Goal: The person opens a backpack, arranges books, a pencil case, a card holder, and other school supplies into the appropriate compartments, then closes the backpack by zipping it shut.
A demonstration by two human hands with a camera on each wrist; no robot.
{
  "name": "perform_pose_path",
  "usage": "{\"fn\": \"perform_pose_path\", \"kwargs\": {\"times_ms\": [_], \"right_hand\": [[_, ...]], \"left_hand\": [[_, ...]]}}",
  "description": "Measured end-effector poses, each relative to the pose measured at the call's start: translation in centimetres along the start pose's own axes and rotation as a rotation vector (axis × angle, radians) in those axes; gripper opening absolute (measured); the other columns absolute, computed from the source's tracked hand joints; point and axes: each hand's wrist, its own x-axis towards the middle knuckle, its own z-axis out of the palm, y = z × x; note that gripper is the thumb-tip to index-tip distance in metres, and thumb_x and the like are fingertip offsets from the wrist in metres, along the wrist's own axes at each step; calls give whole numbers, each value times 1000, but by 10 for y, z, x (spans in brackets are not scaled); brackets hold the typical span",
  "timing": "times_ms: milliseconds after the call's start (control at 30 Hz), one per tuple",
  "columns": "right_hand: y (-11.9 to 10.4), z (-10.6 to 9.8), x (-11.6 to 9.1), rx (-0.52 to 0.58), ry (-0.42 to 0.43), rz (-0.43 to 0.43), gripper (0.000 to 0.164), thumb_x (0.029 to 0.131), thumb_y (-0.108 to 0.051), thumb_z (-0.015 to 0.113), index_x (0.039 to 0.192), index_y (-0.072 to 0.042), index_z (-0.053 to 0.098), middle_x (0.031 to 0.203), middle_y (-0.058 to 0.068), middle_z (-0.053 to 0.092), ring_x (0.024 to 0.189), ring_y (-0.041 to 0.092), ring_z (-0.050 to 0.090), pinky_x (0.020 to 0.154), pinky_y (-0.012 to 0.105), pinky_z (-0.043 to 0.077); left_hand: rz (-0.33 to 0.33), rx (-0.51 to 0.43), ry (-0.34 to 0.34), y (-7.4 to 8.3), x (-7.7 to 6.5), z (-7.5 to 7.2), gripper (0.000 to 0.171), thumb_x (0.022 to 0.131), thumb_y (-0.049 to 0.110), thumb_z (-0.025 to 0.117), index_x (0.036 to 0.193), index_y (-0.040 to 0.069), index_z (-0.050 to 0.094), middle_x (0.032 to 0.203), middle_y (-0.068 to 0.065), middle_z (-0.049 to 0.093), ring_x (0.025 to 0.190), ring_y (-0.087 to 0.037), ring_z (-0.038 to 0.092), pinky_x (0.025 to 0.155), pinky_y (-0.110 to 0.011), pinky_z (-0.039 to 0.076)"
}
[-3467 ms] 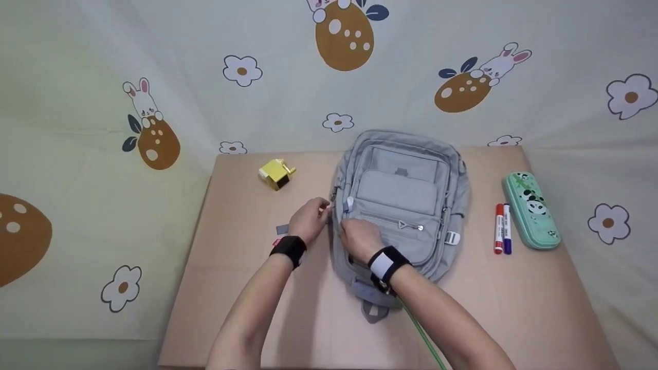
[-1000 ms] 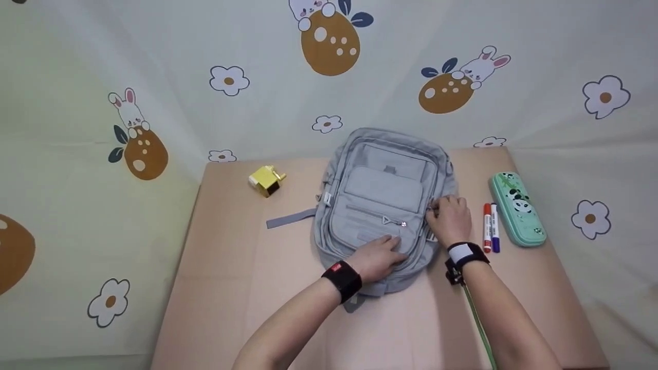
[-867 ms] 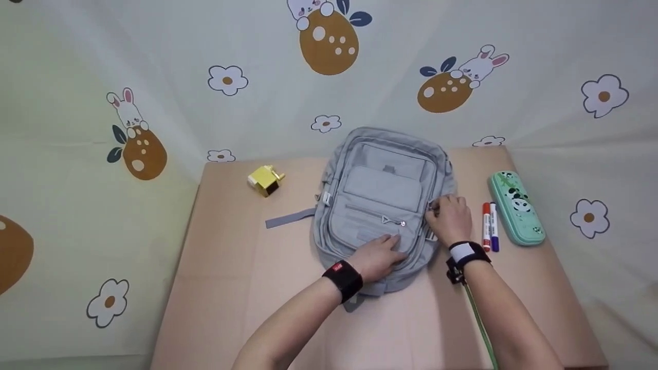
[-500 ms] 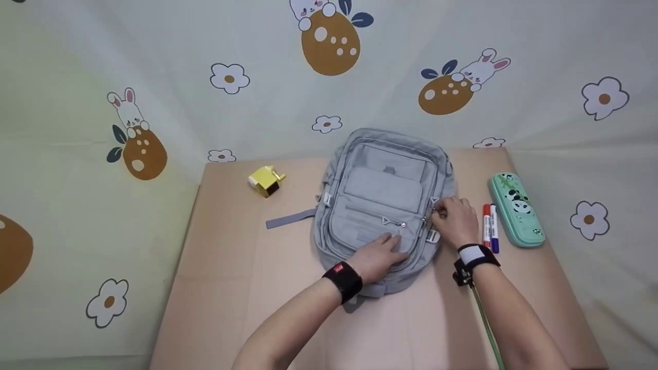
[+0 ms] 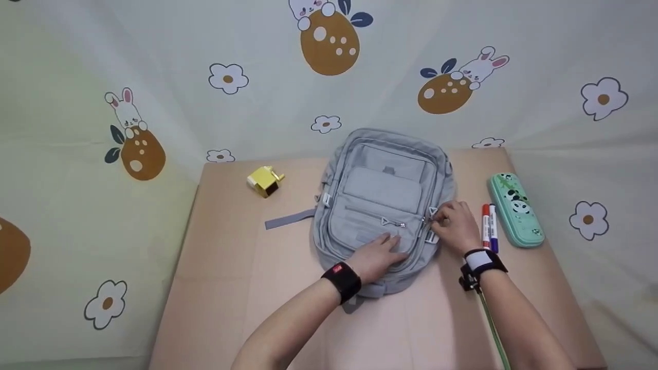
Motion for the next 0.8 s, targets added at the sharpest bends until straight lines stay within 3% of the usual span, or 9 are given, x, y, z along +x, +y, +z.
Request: {"fn": "perform_pose_path", "kwargs": {"times_ms": [167,333,500,567,800], "right_hand": [[-1,2,-3,-21,-4,-39,8,76,-8,75,82,-8,70,96,10,64,97,34,52,86,47,42],[-5,6,-4,-72,58,-140,24,75,-5,72,98,-3,67,102,15,63,96,37,55,85,51,45],[-11,10,-4,-157,-29,-293,39,77,-11,76,115,-4,69,118,17,62,105,38,56,90,54,45],[-13,12,-4,-154,-54,-285,37,79,-13,76,114,-4,70,118,16,63,105,37,56,90,54,46],[-19,14,-2,-74,-96,-89,23,87,-24,78,98,-6,68,108,15,62,101,35,55,86,51,46]], "left_hand": [[-1,0,15,1,-1,1,48,105,12,53,149,31,55,160,-12,40,147,-35,35,113,-42,39],[-1,9,43,1,-1,3,44,107,15,50,147,31,57,159,-13,41,146,-36,37,109,-42,44],[-10,12,24,0,-1,4,45,107,16,50,149,32,55,160,-12,39,147,-35,35,112,-41,41],[-12,10,12,1,-1,3,45,107,15,50,149,32,54,161,-12,38,147,-35,35,113,-41,40],[-2,33,10,1,0,2,47,106,14,53,149,31,54,160,-12,39,146,-35,36,113,-40,39]]}}
